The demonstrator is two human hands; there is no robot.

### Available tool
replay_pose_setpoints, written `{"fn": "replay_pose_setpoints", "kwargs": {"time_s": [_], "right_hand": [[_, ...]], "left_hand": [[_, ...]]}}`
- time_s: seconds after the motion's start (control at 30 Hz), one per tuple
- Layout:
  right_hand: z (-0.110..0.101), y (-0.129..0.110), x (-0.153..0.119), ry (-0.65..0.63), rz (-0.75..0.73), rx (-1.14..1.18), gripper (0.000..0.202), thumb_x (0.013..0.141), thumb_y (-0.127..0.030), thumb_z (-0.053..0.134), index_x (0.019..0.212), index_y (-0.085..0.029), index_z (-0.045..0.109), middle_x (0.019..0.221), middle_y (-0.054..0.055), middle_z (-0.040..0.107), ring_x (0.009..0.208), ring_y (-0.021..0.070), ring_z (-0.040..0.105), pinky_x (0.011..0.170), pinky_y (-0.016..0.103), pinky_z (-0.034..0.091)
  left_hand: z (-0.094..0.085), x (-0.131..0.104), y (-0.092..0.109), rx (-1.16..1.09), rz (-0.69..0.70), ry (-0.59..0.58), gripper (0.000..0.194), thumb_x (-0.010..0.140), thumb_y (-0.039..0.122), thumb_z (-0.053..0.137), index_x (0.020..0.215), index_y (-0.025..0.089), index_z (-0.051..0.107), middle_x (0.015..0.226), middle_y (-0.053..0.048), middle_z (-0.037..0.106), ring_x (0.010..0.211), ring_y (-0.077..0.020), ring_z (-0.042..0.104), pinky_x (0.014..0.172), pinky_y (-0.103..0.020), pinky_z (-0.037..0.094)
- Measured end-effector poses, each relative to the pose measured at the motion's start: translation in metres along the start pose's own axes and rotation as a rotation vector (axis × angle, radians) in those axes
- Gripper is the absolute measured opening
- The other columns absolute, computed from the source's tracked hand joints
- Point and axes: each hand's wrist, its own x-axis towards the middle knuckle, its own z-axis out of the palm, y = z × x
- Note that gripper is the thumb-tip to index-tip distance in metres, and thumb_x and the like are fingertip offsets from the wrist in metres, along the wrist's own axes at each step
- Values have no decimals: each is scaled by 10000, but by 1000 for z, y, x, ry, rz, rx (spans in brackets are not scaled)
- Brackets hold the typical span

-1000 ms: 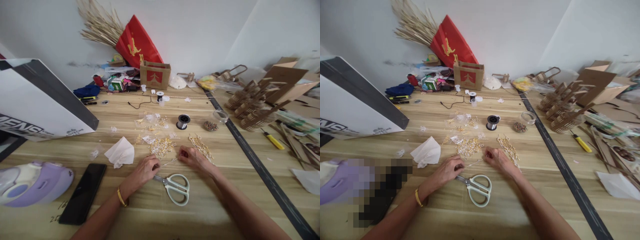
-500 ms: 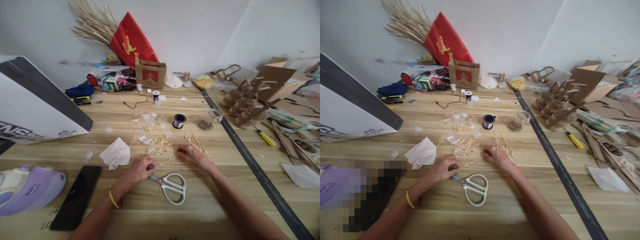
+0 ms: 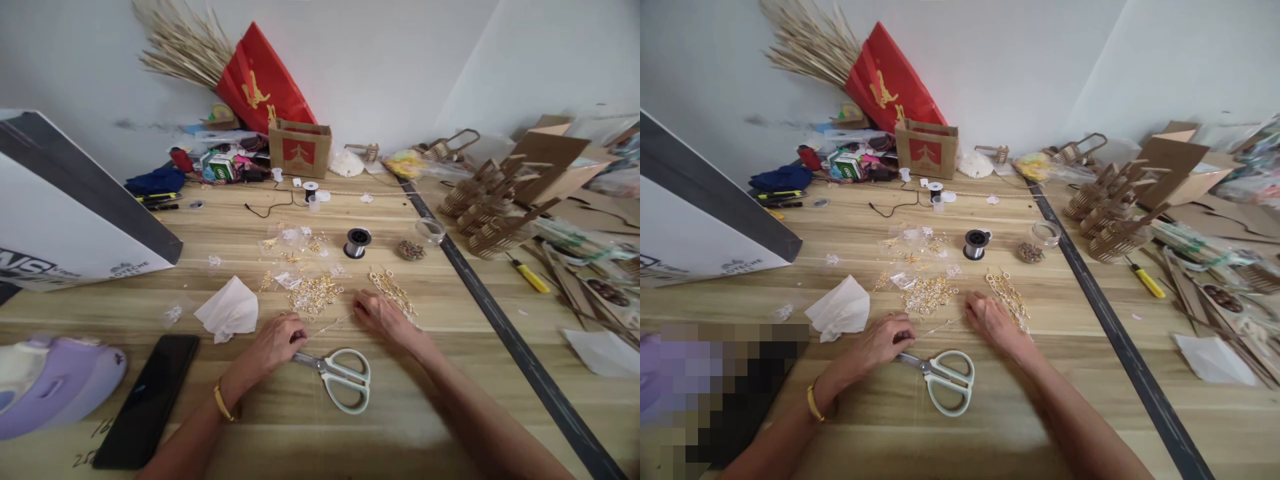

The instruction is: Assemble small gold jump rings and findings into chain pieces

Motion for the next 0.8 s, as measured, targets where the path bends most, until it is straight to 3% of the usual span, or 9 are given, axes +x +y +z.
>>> {"fn": "replay_pose_setpoints", "kwargs": {"time_s": [0.37, 0.63, 0.8], "right_hand": [[-7, 2, -5, 31, 6, -70, 124, 911, -186, 423, 913, -165, 545, 905, 63, 623, 731, 142, 575, 584, 241, 276], [-19, -24, -15, -89, -244, -14, 191, 956, -188, 390, 859, -159, 552, 840, 53, 623, 702, 127, 582, 577, 229, 289], [-8, -29, -13, -112, -250, -63, 183, 949, -175, 399, 872, -156, 563, 852, 63, 622, 718, 147, 585, 588, 235, 322]], "left_hand": [[6, 3, -6, -11, 17, 54, 115, 783, 144, 564, 709, 147, 652, 712, -22, 599, 669, -137, 535, 642, -233, 378], [8, 5, -8, -16, 7, 65, 99, 781, 162, 569, 721, 156, 648, 725, -19, 609, 695, -144, 542, 663, -243, 386], [7, 4, -8, -27, 8, 74, 89, 773, 150, 572, 720, 157, 643, 718, -14, 600, 689, -142, 534, 656, -240, 381]]}}
